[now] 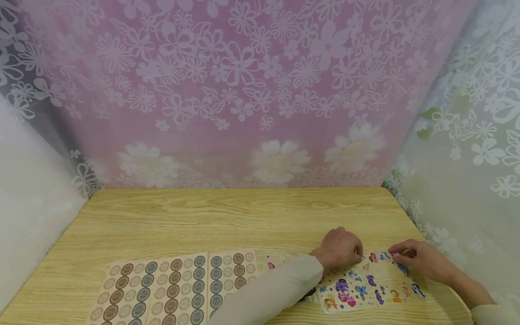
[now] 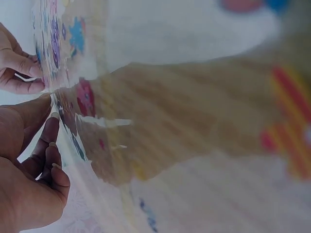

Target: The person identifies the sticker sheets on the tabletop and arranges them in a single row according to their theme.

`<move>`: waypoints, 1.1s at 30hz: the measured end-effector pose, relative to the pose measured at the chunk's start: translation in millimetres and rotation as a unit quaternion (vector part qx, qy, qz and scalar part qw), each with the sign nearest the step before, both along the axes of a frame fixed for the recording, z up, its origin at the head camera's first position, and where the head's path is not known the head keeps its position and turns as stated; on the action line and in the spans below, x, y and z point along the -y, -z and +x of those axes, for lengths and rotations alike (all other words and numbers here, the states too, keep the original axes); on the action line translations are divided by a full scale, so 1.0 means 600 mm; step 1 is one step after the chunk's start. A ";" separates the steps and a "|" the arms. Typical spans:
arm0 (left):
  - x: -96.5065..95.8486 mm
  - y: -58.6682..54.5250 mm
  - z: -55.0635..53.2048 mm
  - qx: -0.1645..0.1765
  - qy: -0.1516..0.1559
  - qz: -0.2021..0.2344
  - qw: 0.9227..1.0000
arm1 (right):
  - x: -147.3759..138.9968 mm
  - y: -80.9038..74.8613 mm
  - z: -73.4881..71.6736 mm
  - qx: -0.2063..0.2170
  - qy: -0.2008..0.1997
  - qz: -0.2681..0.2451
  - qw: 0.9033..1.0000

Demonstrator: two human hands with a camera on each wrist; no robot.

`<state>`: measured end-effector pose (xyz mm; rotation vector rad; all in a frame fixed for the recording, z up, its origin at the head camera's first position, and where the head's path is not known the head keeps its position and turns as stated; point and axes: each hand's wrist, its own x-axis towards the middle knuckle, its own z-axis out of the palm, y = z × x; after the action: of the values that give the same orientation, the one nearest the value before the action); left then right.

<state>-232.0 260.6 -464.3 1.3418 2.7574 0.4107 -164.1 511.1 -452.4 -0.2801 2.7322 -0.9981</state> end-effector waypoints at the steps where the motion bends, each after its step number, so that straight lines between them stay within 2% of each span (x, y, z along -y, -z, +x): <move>1: 0.000 0.000 -0.001 0.001 0.000 0.001 1.000 | -0.001 0.001 0.000 0.000 0.002 0.001 1.000; 17: -0.004 -0.002 -0.005 -0.007 -0.009 -0.008 1.000 | -0.006 0.007 0.000 0.010 0.032 -0.008 0.999; 25: 0.001 -0.006 -0.006 -0.010 -0.008 -0.024 1.000 | -0.003 0.011 -0.006 -0.016 0.033 0.003 0.999; 29: 0.003 -0.015 0.001 -0.046 0.009 -0.069 0.997 | 0.000 0.009 -0.007 -0.034 0.036 0.028 0.998; 33: 0.005 -0.028 0.011 -0.100 0.015 -0.112 0.989 | 0.000 0.004 -0.004 -0.052 0.027 0.047 0.997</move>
<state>-225.4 257.5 -447.5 1.4343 2.8283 -0.0374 -166.7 511.0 -454.9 -0.2511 2.8861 -0.8872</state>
